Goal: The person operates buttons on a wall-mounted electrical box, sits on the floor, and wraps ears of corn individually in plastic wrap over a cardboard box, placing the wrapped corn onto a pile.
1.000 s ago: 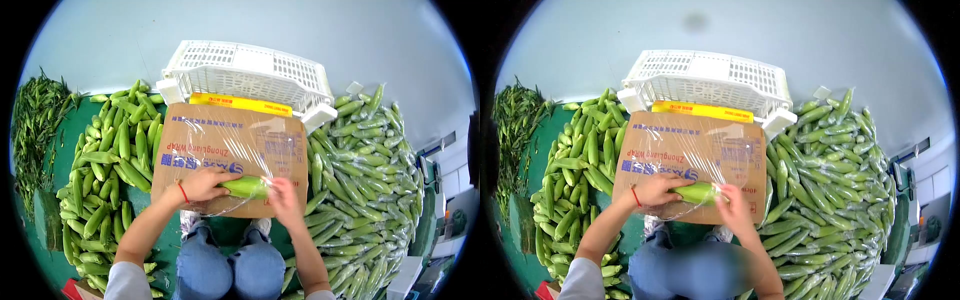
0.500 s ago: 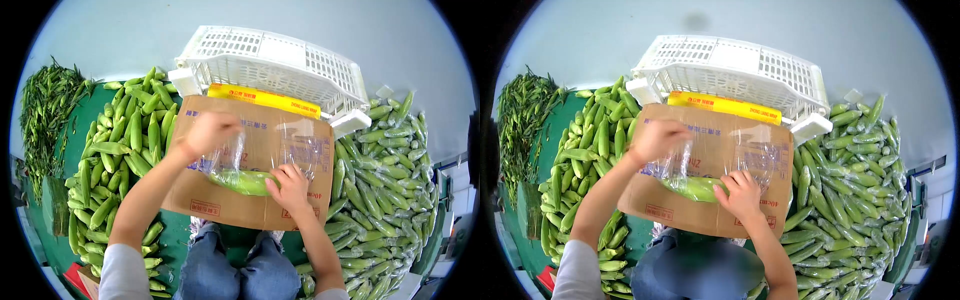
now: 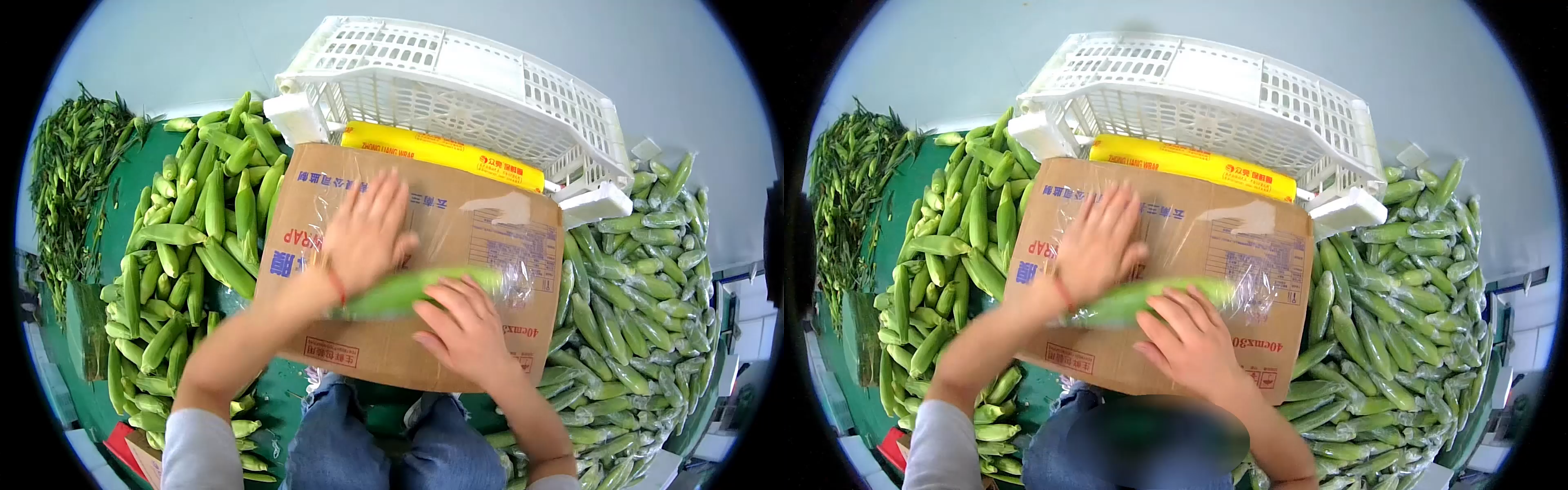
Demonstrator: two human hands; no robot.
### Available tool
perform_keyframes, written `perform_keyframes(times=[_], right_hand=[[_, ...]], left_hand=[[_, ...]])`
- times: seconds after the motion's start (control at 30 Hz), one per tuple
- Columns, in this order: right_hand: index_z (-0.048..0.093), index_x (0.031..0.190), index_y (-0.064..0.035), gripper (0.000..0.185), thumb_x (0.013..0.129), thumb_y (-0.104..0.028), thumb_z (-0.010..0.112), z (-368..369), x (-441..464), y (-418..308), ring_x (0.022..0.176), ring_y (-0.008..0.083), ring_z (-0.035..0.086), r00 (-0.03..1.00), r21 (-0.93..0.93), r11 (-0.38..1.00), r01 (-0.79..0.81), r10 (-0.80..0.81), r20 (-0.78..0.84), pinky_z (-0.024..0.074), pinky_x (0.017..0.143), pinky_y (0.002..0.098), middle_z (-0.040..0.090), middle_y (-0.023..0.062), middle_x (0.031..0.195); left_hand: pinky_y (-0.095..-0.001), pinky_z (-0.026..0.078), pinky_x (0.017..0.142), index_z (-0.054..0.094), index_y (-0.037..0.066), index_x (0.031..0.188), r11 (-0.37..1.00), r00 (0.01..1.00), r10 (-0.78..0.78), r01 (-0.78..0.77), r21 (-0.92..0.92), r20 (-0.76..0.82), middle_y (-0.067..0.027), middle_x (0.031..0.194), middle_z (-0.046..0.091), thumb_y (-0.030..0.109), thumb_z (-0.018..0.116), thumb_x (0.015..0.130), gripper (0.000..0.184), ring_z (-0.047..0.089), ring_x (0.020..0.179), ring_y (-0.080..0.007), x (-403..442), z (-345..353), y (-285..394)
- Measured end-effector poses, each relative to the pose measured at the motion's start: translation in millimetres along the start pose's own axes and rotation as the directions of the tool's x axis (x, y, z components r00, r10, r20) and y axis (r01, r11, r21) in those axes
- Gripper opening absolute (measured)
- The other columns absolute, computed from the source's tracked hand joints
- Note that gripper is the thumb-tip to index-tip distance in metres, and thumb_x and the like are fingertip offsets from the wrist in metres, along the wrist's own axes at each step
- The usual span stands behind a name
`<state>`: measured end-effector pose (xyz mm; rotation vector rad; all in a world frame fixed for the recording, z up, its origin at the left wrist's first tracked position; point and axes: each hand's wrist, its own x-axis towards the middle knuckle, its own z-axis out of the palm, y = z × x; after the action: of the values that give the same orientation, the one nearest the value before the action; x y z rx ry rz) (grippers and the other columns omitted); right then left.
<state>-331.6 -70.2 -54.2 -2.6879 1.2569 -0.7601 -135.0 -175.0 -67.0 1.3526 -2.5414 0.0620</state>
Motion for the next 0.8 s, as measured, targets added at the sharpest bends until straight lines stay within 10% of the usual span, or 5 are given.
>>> perform_keyframes(times=[0.37, 0.57, 0.63, 0.7, 0.8], right_hand=[[0.054, 0.092, -0.0062, 0.055, 0.065, -0.049, 0.076, 13.9, 57.0, 29.2, 0.073, 0.0283, 0.064, 0.928, -0.067, 0.993, 0.099, -0.068, 0.367, 0.0506, 0.060, 0.0406, 0.061, 0.0104, 0.078], [0.056, 0.112, -0.0031, 0.072, 0.079, -0.066, 0.058, -56.5, -19.6, -30.9, 0.083, 0.0378, 0.067, 0.344, 0.227, 0.825, -0.517, -0.043, 0.938, 0.0532, 0.072, 0.0486, 0.065, 0.0219, 0.089], [0.054, 0.120, -0.0033, 0.072, 0.083, -0.065, 0.055, -39.3, -75.8, -29.0, 0.079, 0.0356, 0.067, 0.724, 0.517, 0.558, -0.649, 0.243, 0.646, 0.0539, 0.066, 0.0470, 0.065, 0.0179, 0.087], [0.054, 0.118, -0.0031, 0.074, 0.084, -0.069, 0.050, -40.0, -63.7, -28.8, 0.071, 0.0325, 0.066, 0.457, 0.552, -0.160, -0.818, 0.400, 0.794, 0.0534, 0.059, 0.0421, 0.063, 0.0157, 0.084], [0.055, 0.114, 0.0006, 0.080, 0.083, -0.072, 0.048, -26.5, -34.9, -36.8, 0.070, 0.0297, 0.066, 0.598, 0.192, -0.884, -0.426, -0.116, 0.793, 0.0544, 0.059, 0.0385, 0.063, 0.0172, 0.083]], left_hand=[[-0.0358, 0.026, 0.115, 0.033, -0.004, 0.141, 0.916, 0.789, 0.391, -0.282, -0.286, 0.473, -0.0222, 0.150, 0.028, 0.018, 0.066, 0.081, 0.072, 0.028, 0.140, -0.0321, 87.9, 25.8, -41.6], [-0.0386, 0.031, 0.112, 0.040, 0.000, 0.139, 0.853, 0.916, 0.358, -0.243, -0.463, 0.179, -0.0206, 0.147, 0.035, 0.017, 0.065, 0.083, 0.063, 0.035, 0.136, -0.0344, 70.7, 18.1, -40.9], [-0.0432, 0.036, 0.109, 0.051, 0.005, 0.132, 0.783, 0.940, 0.258, -0.338, -0.522, -0.222, -0.0197, 0.142, 0.043, 0.012, 0.060, 0.085, 0.048, 0.040, 0.133, -0.0348, 24.6, -8.5, -6.2], [-0.0502, 0.034, 0.108, 0.061, 0.006, 0.121, 0.679, 0.855, 0.373, -0.516, -0.523, -0.361, -0.0162, 0.131, 0.054, 0.020, 0.062, 0.083, 0.041, 0.046, 0.128, -0.0343, -21.4, -29.6, 39.2], [-0.0495, 0.031, 0.109, 0.062, 0.012, 0.121, 0.591, 0.884, 0.049, -0.402, -0.700, -0.466, -0.0179, 0.133, 0.052, 0.019, 0.061, 0.082, 0.040, 0.045, 0.128, -0.0368, -38.7, -21.1, 47.2]])
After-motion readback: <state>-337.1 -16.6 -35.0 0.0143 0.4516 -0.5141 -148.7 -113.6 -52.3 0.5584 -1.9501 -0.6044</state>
